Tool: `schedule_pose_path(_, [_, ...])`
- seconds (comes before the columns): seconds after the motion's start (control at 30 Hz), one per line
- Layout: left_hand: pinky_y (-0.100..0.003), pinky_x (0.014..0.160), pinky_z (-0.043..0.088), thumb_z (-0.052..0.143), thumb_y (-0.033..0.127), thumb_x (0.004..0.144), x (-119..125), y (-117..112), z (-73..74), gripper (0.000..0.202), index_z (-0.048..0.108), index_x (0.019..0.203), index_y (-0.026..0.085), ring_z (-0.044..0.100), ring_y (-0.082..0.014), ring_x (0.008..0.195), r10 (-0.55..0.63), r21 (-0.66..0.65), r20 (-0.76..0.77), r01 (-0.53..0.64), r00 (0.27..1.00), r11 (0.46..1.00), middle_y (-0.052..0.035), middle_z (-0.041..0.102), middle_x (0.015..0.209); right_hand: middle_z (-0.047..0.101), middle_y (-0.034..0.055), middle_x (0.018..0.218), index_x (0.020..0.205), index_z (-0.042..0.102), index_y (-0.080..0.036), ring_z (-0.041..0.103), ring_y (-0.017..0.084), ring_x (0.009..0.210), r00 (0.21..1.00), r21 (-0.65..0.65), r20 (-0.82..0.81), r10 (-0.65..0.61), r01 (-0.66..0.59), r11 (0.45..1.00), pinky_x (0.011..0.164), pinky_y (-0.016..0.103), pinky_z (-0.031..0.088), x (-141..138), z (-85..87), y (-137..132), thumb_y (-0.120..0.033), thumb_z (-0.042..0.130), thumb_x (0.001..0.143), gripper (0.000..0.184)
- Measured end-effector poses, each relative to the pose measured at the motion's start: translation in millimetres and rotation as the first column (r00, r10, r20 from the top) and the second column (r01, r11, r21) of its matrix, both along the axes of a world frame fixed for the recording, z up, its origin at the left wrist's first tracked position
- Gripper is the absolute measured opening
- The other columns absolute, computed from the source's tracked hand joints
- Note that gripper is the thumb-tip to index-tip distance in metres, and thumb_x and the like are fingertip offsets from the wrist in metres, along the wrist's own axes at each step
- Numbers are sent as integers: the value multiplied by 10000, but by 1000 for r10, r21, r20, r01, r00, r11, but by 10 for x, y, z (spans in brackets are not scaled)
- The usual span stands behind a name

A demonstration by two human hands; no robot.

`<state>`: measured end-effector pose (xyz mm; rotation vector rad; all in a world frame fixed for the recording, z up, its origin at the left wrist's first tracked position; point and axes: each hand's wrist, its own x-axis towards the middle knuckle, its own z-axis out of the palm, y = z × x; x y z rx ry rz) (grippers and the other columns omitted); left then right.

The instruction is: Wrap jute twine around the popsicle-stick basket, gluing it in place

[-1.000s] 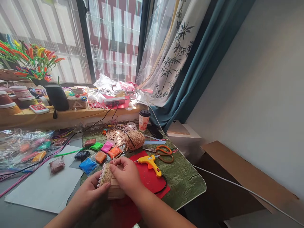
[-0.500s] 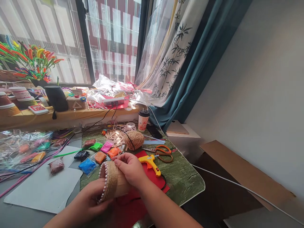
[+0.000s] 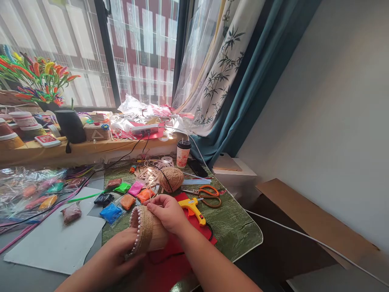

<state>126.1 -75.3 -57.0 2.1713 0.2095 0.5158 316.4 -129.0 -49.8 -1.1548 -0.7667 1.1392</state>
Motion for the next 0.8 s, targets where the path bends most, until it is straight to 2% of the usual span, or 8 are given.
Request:
schedule_pose_path(0.1, [-315, 887, 525, 570, 201, 923, 19, 2, 23, 157, 720, 889, 234, 659, -238, 890, -65, 58, -43, 68, 997, 996, -66, 754, 925, 778, 90, 995, 781, 683, -176, 699, 237, 922, 1000, 13, -6, 17, -17, 1000, 878, 379, 504, 21, -49, 5, -524, 889, 654, 423])
schedule_pose_path(0.27, [-350, 922, 508, 582, 85, 840, -5, -15, -1, 221, 721, 919, 237, 640, -256, 944, 6, 51, -83, -1, 997, 999, -65, 745, 1012, 764, 90, 977, 805, 647, -191, 691, 257, 950, 999, 24, 43, -13, 12, 1000, 883, 391, 514, -21, -88, 5, -579, 839, 698, 446])
schedule_pose_path(0.33, [-387, 978, 504, 647, 118, 812, -35, -15, -64, 274, 726, 1047, 237, 636, -291, 1040, 48, -48, -101, -53, 994, 997, -83, 736, 1138, 759, 96, 993, 802, 635, -198, 689, 266, 964, 993, 33, 113, -40, 36, 999, 880, 390, 516, -76, -84, 4, -575, 811, 733, 422])
schedule_pose_path(0.4, [-417, 983, 520, 711, 254, 828, -53, -11, -139, 341, 698, 1167, 216, 640, -320, 1080, 96, -195, -99, -114, 990, 974, -104, 730, 1191, 755, 97, 1023, 806, 631, -205, 688, 269, 978, 983, 41, 178, -42, 36, 999, 886, 387, 515, -145, -85, 6, -541, 783, 774, 370])
schedule_pose_path(0.47, [-417, 945, 543, 694, 382, 870, -48, -8, -194, 364, 686, 1180, 191, 662, -318, 1047, 151, -331, -85, -171, 985, 928, -108, 746, 1157, 753, 88, 1034, 805, 633, -211, 688, 266, 983, 970, 48, 240, -36, 25, 999, 895, 380, 514, -210, -96, 12, -490, 761, 805, 307])
schedule_pose_path(0.57, [-401, 905, 559, 659, 440, 899, -11, -18, -215, 340, 703, 1110, 176, 688, -304, 987, 208, -441, -68, -217, 976, 871, -100, 771, 1089, 754, 78, 1021, 802, 643, -211, 686, 263, 982, 947, 49, 317, -52, 39, 998, 900, 373, 512, -269, -124, 27, -436, 737, 829, 245])
schedule_pose_path(0.7, [-391, 855, 575, 674, 420, 887, 13, -46, -198, 328, 710, 1085, 160, 699, -298, 932, 250, -412, -83, -262, 965, 873, -107, 784, 1030, 759, 83, 1003, 783, 644, -202, 688, 268, 977, 952, 30, 301, -62, 56, 998, 887, 374, 516, -258, -127, 45, -446, 759, 798, 271])
schedule_pose_path(0.8, [-375, 808, 585, 658, 390, 887, -6, -39, -192, 277, 717, 1039, 166, 707, -290, 884, 266, -347, -70, -274, 961, 897, -104, 788, 991, 761, 86, 981, 749, 643, -192, 689, 264, 955, 977, 12, 210, -24, 23, 1000, 871, 371, 515, -210, -89, 70, -481, 817, 729, 337])
